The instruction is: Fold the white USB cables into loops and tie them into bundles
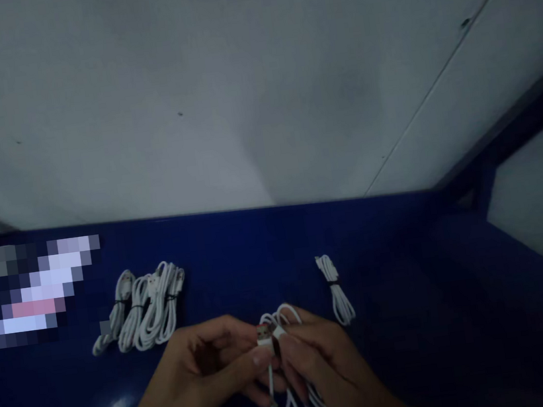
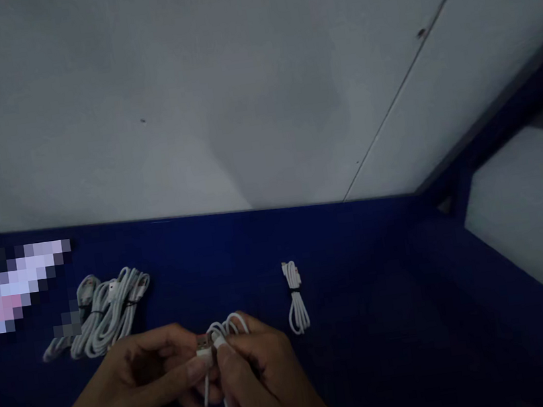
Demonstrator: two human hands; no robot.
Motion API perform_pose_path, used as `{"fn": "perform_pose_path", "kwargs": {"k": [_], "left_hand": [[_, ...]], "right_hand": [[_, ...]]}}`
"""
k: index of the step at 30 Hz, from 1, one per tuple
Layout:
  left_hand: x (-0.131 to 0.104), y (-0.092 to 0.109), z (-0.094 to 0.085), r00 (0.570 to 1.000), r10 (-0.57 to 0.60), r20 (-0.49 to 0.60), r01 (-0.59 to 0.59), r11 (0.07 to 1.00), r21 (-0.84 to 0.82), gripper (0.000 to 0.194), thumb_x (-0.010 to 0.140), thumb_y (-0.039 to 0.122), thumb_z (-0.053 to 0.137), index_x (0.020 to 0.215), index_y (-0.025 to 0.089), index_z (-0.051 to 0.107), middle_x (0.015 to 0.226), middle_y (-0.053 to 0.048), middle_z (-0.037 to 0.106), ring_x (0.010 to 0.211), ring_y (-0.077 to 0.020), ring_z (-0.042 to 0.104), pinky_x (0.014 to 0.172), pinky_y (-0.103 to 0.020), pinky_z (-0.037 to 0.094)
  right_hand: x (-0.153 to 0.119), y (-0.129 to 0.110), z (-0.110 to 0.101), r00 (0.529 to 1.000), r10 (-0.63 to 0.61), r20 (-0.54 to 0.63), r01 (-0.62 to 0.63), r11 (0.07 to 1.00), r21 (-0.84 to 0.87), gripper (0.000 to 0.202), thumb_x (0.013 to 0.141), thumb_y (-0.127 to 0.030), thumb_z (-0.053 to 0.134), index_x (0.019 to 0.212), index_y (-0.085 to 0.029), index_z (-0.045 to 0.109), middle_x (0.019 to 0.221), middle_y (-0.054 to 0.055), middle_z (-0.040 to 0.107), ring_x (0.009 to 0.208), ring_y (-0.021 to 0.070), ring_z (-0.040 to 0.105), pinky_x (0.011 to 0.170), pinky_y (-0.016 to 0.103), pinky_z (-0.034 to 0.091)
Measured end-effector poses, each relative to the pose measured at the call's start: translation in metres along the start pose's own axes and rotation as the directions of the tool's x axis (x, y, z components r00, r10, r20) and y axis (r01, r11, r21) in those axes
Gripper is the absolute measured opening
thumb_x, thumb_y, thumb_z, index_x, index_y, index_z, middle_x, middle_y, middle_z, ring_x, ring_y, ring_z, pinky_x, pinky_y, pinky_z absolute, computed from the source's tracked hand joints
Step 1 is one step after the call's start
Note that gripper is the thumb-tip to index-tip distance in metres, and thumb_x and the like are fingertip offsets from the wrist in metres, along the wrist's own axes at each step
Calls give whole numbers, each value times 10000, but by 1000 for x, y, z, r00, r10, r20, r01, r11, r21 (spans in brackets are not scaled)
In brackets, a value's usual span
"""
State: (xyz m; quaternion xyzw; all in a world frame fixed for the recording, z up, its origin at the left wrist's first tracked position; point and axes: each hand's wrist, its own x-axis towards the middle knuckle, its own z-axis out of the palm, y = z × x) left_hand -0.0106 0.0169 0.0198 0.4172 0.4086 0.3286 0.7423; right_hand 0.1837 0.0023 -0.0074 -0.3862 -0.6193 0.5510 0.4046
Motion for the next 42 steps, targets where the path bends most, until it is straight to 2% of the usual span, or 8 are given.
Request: {"fn": "perform_pose_path", "kwargs": {"k": [9, 14, 18, 27, 32, 36, 39, 42], "left_hand": [[-2, -2, 0, 998, 60, 29, -61, 997, 56, 129, 950, 318, 875, 1028, 222, 913, 777, -40, 848, 685, -120, 747, 669, -163, 583], [1, -3, -1, 998, 56, 6, -56, 997, 54, 148, 906, 307, 910, 1034, 231, 918, 749, -34, 829, 652, -120, 707, 632, -170, 567], [1, -7, -5, 998, 54, -18, -53, 996, 72, 182, 920, 309, 894, 1083, 230, 914, 774, -43, 830, 658, -121, 698, 641, -179, 562], [0, -9, -8, 996, 83, 24, -85, 994, 69, 150, 956, 296, 864, 1095, 267, 912, 767, -23, 805, 663, -114, 709, 627, -173, 550], [0, -2, -3, 996, 71, 60, -77, 993, 90, 123, 958, 285, 858, 1057, 243, 921, 792, -32, 803, 677, -129, 747, 629, -179, 554], [1, -7, -6, 998, 33, 56, -35, 998, 46, 148, 967, 320, 852, 1059, 217, 905, 773, -45, 823, 653, -125, 720, 623, -180, 568], [1, -10, -9, 999, 36, 41, -37, 999, 20, 117, 968, 301, 852, 958, 189, 885, 783, -48, 828, 647, -118, 720, 625, -175, 578], [1, -9, -9, 998, 53, 39, -53, 999, -7, 102, 984, 265, 834, 947, 178, 873, 805, -54, 839, 672, -120, 739, 641, -171, 594]], "right_hand": [[3, 1, -7, 992, -77, 98, 78, 997, -2, 481, 1118, -288, 474, 653, -209, 572, 743, 33, 677, 791, 178, 604, 760, 334, 472], [1, -3, -8, 992, -44, 117, 42, 999, 17, 521, 1158, -326, 413, 669, -216, 557, 852, 48, 709, 903, 190, 648, 896, 362, 503], [1, -8, -8, 989, -82, 127, 78, 996, 31, 551, 1176, -384, 353, 691, -226, 562, 880, 49, 726, 939, 200, 666, 1010, 400, 484], [1, -3, -13, 973, -46, 228, 40, 999, 32, 509, 1164, -320, 422, 747, -186, 681, 1049, 72, 765, 1072, 191, 692, 968, 345, 517], [2, -4, -13, 969, -31, 246, 20, 999, 49, 516, 1161, -364, 437, 744, -189, 684, 1003, 83, 760, 1018, 203, 697, 890, 349, 553], [2, -7, -14, 963, -42, 266, 13, 994, 109, 504, 1172, -401, 407, 768, -216, 645, 889, 63, 746, 976, 204, 702, 977, 393, 548], [4, -8, -14, 962, -41, 270, 1, 989, 146, 512, 1170, -492, 383, 803, -230, 624, 895, 59, 736, 834, 191, 678, 898, 392, 565], [4, -9, -14, 974, -34, 225, 9, 993, 116, 536, 1178, -508, 363, 778, -228, 583, 913, 60, 719, 842, 190, 637, 835, 366, 533]]}}
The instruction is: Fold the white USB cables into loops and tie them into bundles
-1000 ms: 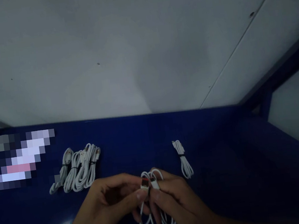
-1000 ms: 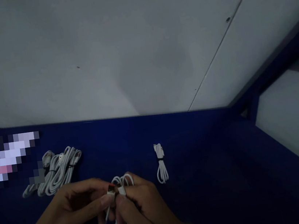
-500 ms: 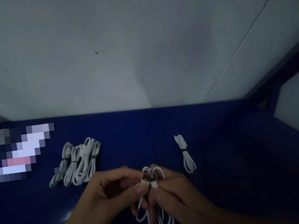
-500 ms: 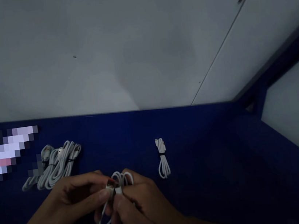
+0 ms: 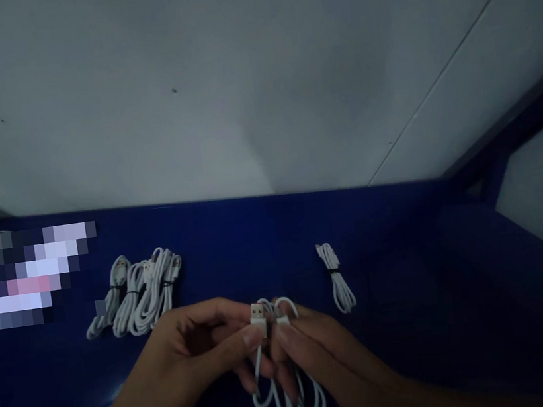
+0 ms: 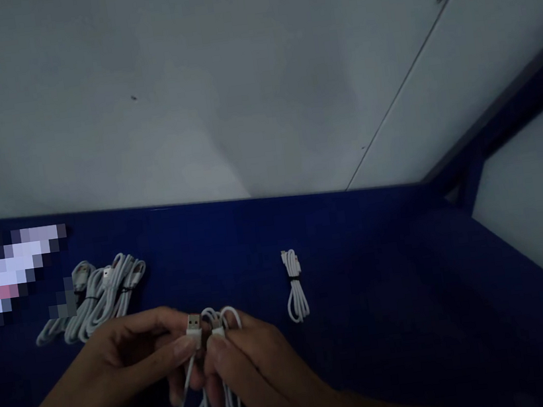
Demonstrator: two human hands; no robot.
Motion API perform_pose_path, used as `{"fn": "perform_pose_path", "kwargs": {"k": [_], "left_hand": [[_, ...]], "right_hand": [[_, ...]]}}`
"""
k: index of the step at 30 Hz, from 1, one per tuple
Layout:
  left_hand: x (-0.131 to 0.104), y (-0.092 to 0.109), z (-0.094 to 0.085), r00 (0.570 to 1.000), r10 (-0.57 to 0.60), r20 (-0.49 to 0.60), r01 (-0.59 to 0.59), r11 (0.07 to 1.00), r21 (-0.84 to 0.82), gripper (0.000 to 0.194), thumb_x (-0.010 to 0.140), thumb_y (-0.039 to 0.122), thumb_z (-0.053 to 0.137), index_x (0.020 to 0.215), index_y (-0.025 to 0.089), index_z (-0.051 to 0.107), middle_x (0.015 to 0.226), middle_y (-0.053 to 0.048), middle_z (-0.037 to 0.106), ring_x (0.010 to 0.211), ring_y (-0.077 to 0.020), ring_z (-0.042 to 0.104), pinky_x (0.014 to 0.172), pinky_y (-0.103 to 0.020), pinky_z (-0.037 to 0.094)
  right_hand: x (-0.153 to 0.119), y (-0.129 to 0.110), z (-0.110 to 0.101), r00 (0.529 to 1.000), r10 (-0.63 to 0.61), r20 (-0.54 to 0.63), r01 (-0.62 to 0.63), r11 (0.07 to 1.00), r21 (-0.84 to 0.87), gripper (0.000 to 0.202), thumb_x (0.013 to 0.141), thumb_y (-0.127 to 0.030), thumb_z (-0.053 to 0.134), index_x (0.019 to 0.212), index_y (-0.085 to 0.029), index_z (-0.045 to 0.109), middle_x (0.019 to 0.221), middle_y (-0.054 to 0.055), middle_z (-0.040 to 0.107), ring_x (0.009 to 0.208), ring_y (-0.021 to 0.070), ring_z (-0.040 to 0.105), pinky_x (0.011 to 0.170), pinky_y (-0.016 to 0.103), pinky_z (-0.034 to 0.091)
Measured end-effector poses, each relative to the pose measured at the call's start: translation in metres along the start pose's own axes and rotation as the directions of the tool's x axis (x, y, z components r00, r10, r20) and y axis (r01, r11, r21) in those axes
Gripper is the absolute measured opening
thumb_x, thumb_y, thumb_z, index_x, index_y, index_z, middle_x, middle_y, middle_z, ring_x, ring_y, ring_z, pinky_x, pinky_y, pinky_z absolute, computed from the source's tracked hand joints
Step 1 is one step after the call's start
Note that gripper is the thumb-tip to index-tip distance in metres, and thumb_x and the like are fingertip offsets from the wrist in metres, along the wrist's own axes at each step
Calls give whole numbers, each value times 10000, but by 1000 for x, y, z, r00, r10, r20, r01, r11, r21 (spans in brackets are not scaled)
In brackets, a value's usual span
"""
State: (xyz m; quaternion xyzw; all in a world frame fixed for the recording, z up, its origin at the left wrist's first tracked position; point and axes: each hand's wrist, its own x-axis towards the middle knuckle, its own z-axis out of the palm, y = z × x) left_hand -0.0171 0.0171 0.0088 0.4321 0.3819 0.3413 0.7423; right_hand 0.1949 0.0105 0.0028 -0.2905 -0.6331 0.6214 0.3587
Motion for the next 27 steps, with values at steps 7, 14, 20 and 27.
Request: {"fn": "perform_pose_path", "kwargs": {"k": [7, 14, 20, 27], "left_hand": [[0, 3, 5, 1000, -3, 2, 3, 999, -43, 57, 987, 224, 836, 1001, 179, 868, 843, -53, 860, 744, -120, 780, 699, -158, 613], [-2, 0, 2, 1000, -14, 19, 15, 998, -55, 141, 1022, 204, 799, 1144, 200, 868, 871, -43, 856, 799, -120, 794, 726, -163, 616], [-3, -1, 0, 1000, -19, 22, 20, 999, -43, 146, 1038, 212, 779, 1150, 218, 874, 858, -23, 846, 788, -109, 784, 712, -157, 600], [-3, 2, 0, 999, -39, 23, 38, 999, 23, 126, 1051, 233, 751, 1049, 190, 869, 870, -36, 831, 765, -112, 738, 726, -175, 591]], "right_hand": [[-5, 1, 2, 988, 111, -111, -109, 994, 22, 510, 1198, -447, 398, 807, -204, 618, 879, 26, 671, 828, 156, 590, 802, 312, 471], [-7, -1, 6, 977, 176, -117, -173, 984, 33, 554, 1194, -498, 365, 773, -213, 584, 895, 37, 670, 870, 180, 588, 853, 331, 470], [-10, 0, 5, 968, 207, -140, -210, 978, -3, 558, 1204, -477, 330, 808, -219, 626, 940, 29, 686, 927, 179, 611, 912, 329, 472], [-3, -2, 7, 983, 112, -147, -107, 993, 40, 540, 1195, -423, 373, 745, -208, 580, 862, 32, 647, 837, 167, 590, 834, 317, 485]]}}
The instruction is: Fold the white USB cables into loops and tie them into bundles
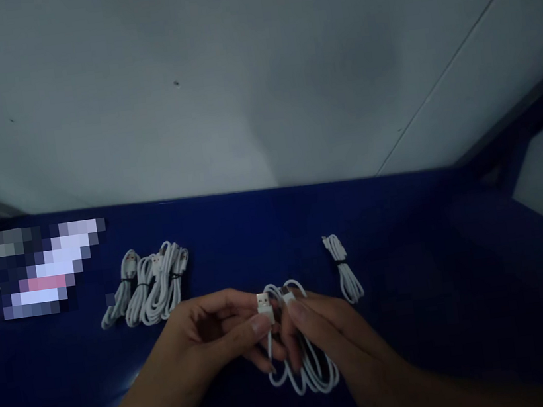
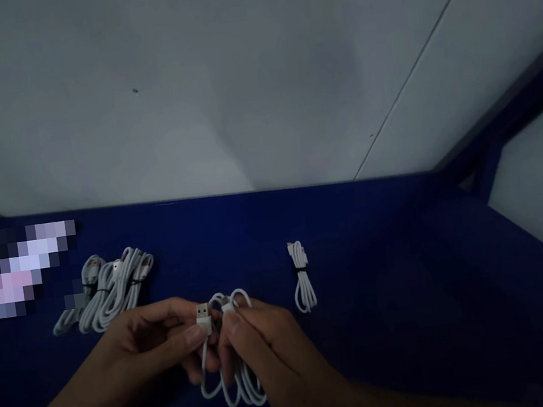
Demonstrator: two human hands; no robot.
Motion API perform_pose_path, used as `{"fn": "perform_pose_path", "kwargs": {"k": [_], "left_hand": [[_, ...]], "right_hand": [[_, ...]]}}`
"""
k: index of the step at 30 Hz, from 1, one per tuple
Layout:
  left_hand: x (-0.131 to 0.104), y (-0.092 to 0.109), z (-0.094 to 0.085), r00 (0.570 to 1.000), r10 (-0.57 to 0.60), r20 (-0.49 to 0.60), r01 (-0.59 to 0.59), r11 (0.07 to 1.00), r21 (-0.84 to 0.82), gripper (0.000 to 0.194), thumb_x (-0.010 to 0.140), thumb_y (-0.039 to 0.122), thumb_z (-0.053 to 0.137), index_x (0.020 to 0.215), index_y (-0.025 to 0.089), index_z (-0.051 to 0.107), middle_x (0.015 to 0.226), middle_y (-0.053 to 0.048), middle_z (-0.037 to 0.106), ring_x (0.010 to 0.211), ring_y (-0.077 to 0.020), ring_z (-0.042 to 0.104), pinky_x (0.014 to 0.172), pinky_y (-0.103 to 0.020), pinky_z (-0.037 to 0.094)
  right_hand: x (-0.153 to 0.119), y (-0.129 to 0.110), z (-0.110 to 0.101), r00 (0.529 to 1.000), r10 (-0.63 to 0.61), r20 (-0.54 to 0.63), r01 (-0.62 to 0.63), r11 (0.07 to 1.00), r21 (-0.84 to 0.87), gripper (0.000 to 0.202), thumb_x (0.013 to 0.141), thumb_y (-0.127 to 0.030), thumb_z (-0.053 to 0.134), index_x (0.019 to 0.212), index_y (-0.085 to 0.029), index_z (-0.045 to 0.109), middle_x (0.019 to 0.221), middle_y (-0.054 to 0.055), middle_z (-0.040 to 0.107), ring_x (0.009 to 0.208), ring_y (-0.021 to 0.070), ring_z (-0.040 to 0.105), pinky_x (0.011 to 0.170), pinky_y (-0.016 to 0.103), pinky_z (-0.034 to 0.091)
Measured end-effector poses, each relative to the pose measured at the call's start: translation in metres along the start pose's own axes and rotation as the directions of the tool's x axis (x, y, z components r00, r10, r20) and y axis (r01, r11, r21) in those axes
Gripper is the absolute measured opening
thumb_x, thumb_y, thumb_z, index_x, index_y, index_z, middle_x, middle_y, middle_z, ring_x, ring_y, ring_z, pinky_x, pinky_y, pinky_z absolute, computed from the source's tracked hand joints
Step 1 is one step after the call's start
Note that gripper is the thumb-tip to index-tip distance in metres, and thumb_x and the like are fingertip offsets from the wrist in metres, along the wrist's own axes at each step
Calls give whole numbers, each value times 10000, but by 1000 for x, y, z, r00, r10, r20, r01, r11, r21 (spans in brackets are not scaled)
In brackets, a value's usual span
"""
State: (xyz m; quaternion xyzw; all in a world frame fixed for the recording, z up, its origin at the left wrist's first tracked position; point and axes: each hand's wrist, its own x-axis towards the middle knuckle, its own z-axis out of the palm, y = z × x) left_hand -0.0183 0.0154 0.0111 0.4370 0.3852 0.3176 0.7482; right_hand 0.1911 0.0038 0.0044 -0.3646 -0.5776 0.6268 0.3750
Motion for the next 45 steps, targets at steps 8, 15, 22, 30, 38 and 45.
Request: {"fn": "perform_pose_path", "kwargs": {"k": [8, 15, 22, 30, 38, 45], "left_hand": [[3, -6, -3, 998, -41, -47, 42, 999, 20, 127, 1057, 232, 740, 1028, 209, 861, 851, -16, 803, 752, -104, 714, 721, -166, 579], [2, -9, -4, 999, -27, -25, 26, 1000, -18, 111, 1040, 209, 753, 992, 197, 852, 858, -30, 816, 749, -117, 737, 729, -187, 595], [2, -13, -5, 1000, -20, -12, 20, 999, -31, 117, 1055, 208, 734, 1030, 198, 848, 884, -42, 828, 790, -137, 763, 731, -202, 600], [2, -9, -3, 999, -34, -20, 34, 999, -16, 128, 1045, 209, 745, 980, 186, 853, 868, -47, 824, 759, -127, 749, 729, -193, 603], [3, -12, -5, 999, -32, -9, 32, 999, -39, 137, 1056, 194, 730, 1062, 220, 864, 874, -29, 833, 762, -115, 759, 726, -181, 595], [2, -6, 0, 999, -43, -16, 43, 999, 4, 143, 1064, 221, 724, 1011, 205, 856, 877, -30, 825, 795, -123, 765, 751, -183, 596]], "right_hand": [[0, 7, -3, 998, -56, -11, 57, 996, 72, 508, 1189, -387, 421, 746, -204, 591, 868, 29, 680, 837, 154, 615, 801, 312, 476], [0, 7, -2, 998, -57, -12, 58, 997, 58, 503, 1174, -345, 435, 717, -205, 592, 829, 26, 684, 821, 156, 623, 815, 320, 490], [2, 5, -3, 999, -28, 17, 27, 999, 20, 511, 1173, -400, 415, 736, -209, 599, 832, 45, 690, 799, 171, 627, 770, 329, 517], [0, 3, -3, 998, -63, 14, 63, 998, 5, 507, 1173, -343, 397, 707, -214, 546, 815, 27, 659, 811, 159, 617, 817, 321, 505], [0, 5, -3, 997, -71, 9, 71, 997, -9, 507, 1186, -352, 390, 731, -212, 563, 831, 19, 665, 825, 155, 603, 813, 321, 486], [1, 3, -4, 997, -66, 29, 66, 998, -14, 534, 1189, -368, 369, 715, -212, 559, 858, 38, 677, 848, 170, 622, 863, 348, 502]]}}
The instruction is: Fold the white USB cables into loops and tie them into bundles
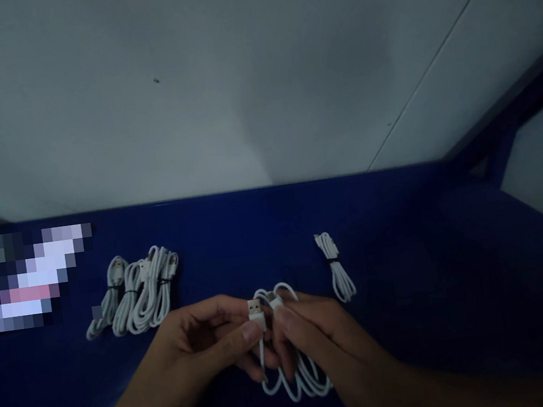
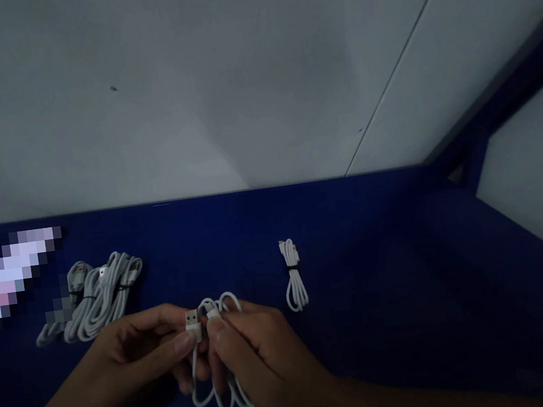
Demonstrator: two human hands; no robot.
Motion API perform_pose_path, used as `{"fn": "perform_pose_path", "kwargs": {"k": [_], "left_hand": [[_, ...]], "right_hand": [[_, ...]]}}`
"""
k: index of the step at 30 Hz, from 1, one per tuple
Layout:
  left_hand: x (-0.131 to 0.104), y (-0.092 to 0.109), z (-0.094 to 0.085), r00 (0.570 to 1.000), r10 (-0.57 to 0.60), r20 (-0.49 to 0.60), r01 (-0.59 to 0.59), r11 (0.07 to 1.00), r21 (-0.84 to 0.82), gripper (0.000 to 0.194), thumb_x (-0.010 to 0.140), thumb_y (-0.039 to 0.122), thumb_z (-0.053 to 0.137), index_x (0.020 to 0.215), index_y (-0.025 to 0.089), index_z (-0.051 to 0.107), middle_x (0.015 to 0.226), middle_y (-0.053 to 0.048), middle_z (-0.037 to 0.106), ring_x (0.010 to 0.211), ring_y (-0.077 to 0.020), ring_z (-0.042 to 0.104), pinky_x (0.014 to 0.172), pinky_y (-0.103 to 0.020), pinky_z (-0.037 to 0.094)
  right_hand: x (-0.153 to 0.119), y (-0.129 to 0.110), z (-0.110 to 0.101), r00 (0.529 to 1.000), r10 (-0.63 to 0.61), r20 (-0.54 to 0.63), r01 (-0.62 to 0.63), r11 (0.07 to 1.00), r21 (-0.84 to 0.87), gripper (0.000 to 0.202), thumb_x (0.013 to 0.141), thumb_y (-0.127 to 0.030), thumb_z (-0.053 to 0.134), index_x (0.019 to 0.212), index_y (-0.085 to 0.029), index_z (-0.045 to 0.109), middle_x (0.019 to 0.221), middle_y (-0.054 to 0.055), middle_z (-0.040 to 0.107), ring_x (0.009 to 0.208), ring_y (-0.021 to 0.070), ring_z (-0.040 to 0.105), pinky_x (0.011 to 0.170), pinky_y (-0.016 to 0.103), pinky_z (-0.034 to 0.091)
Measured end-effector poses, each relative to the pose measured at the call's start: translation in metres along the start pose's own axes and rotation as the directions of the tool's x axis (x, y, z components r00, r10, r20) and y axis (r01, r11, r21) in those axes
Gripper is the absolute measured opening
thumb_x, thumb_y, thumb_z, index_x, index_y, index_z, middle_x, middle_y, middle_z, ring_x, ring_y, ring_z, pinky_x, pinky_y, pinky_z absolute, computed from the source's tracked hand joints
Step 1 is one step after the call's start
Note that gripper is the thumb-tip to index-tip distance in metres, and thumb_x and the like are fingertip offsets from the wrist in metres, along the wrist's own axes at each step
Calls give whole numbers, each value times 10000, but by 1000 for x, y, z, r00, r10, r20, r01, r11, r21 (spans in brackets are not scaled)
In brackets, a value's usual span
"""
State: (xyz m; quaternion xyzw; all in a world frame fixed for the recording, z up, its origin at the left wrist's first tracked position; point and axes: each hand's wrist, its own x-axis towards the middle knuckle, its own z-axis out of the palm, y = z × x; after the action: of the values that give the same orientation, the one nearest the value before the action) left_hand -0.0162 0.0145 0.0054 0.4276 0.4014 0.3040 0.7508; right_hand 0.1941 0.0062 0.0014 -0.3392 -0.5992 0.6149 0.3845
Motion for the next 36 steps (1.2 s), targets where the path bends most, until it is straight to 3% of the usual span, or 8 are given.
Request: {"fn": "perform_pose_path", "kwargs": {"k": [17, 30, 36], "left_hand": [[1, 5, 2, 1000, -5, -10, 5, 1000, -23, 96, 1025, 248, 783, 985, 211, 862, 835, -23, 822, 749, -120, 757, 730, -181, 609], [0, 5, 2, 998, -31, -50, 31, 1000, 1, 113, 991, 316, 832, 1035, 221, 874, 813, -28, 816, 732, -125, 744, 699, -181, 598], [0, 4, 3, 999, -32, -36, 31, 999, -25, 110, 990, 306, 830, 949, 209, 862, 808, -26, 815, 712, -119, 734, 708, -186, 603]], "right_hand": [[1, 5, -1, 999, -50, -5, 50, 999, 9, 516, 1190, -352, 403, 729, -201, 578, 842, 21, 667, 807, 145, 597, 771, 307, 478], [0, 3, 0, 999, -32, -6, 31, 999, -29, 520, 1187, -357, 384, 728, -203, 575, 852, 36, 682, 831, 162, 627, 845, 336, 498], [0, 2, 1, 1000, -28, -9, 27, 1000, -14, 534, 1192, -373, 367, 722, -208, 560, 855, 39, 680, 828, 162, 627, 826, 329, 504]]}}
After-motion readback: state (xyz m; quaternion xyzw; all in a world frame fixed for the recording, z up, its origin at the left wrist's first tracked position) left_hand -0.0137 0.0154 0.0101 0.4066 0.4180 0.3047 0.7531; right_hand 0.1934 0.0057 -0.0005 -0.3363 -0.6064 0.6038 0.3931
